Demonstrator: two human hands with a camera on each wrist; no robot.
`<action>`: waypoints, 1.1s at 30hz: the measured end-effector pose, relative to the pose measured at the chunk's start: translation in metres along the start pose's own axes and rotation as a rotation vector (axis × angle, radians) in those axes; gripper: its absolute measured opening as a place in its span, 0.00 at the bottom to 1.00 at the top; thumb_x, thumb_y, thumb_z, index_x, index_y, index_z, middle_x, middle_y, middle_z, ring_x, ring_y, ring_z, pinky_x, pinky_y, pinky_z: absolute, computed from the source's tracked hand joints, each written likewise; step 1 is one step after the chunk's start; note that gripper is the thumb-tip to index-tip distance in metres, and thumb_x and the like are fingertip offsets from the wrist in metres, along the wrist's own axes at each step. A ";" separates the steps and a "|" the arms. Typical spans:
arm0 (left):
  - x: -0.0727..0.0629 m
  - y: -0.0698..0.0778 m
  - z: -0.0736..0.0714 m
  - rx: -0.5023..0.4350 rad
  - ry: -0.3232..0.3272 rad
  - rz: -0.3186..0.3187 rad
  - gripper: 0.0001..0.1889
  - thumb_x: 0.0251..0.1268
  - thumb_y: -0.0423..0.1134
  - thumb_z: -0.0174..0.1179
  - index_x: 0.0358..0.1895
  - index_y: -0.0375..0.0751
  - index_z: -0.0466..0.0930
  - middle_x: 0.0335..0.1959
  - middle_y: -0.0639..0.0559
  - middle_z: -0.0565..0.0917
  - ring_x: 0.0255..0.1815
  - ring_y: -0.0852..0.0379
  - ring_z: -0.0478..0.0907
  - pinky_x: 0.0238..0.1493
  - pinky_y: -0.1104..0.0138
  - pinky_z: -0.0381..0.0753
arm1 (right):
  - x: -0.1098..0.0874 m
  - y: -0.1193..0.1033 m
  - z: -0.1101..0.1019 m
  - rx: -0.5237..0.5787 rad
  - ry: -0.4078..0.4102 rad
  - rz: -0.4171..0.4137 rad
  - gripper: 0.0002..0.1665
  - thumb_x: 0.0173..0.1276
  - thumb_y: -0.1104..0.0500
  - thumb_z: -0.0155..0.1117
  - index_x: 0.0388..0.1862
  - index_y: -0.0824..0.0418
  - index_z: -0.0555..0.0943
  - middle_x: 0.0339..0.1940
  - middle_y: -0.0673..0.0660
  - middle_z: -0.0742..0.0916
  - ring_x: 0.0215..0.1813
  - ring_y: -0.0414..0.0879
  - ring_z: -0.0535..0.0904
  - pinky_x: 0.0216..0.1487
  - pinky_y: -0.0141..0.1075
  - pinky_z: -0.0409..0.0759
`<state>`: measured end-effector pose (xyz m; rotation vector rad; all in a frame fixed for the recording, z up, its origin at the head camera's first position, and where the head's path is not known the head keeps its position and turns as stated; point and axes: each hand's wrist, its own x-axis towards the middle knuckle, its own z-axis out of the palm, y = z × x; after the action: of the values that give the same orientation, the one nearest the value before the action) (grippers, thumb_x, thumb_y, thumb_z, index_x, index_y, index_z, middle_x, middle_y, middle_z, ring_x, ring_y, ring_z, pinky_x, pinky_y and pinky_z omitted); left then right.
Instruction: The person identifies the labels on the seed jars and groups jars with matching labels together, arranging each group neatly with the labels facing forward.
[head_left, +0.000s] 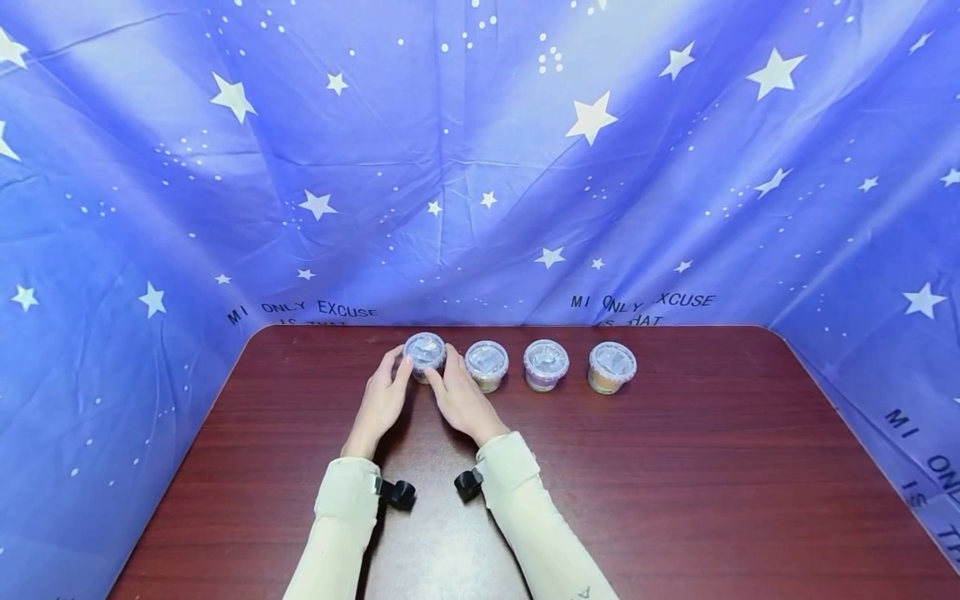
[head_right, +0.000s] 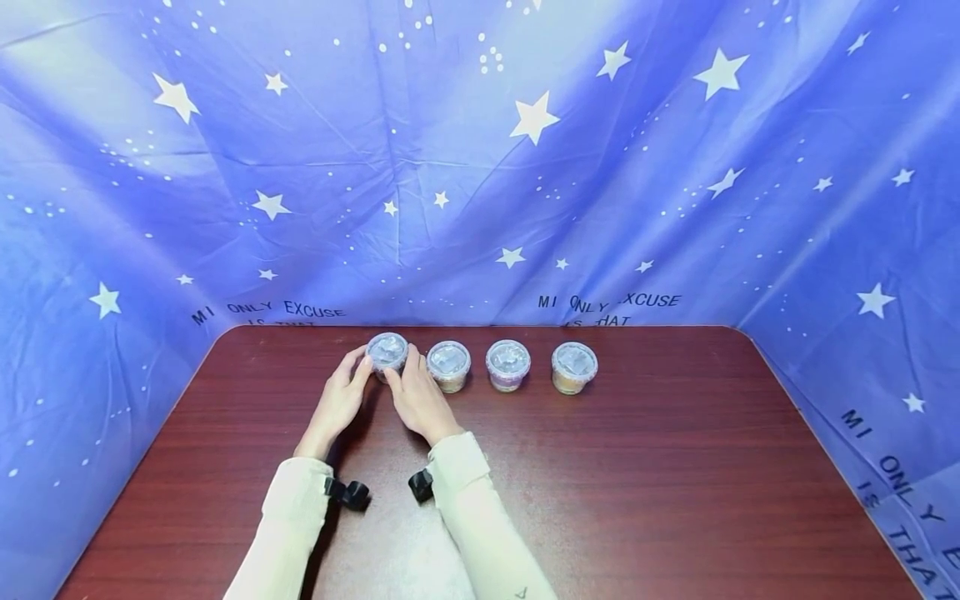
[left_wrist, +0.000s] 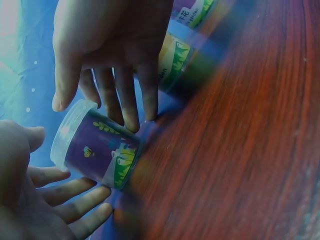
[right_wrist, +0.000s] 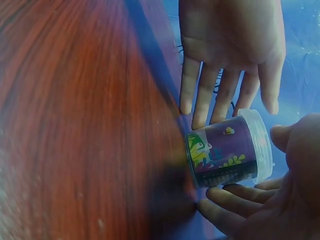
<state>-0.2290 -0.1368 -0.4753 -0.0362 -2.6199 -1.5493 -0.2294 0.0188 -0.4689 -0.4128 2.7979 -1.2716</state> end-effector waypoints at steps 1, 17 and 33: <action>0.000 0.000 0.000 -0.009 0.007 0.003 0.26 0.80 0.51 0.45 0.71 0.41 0.66 0.60 0.38 0.79 0.61 0.43 0.77 0.64 0.50 0.73 | 0.000 0.000 0.001 0.000 0.009 -0.005 0.37 0.82 0.49 0.42 0.77 0.72 0.51 0.74 0.71 0.66 0.77 0.58 0.60 0.77 0.47 0.59; -0.004 -0.002 0.000 -0.095 0.070 0.026 0.21 0.77 0.41 0.52 0.66 0.35 0.70 0.56 0.35 0.81 0.57 0.41 0.80 0.63 0.50 0.75 | 0.000 -0.003 0.008 -0.009 0.086 -0.044 0.30 0.82 0.52 0.44 0.72 0.72 0.58 0.65 0.71 0.73 0.70 0.59 0.70 0.72 0.47 0.67; -0.011 -0.006 -0.001 -0.145 0.076 0.036 0.19 0.76 0.39 0.54 0.64 0.34 0.72 0.53 0.35 0.83 0.50 0.42 0.83 0.47 0.70 0.79 | -0.006 -0.008 0.009 0.017 0.133 -0.030 0.22 0.80 0.55 0.48 0.63 0.69 0.63 0.58 0.68 0.76 0.63 0.58 0.76 0.66 0.48 0.72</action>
<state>-0.2188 -0.1402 -0.4810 -0.0348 -2.4328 -1.6901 -0.2204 0.0087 -0.4697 -0.3850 2.8971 -1.3771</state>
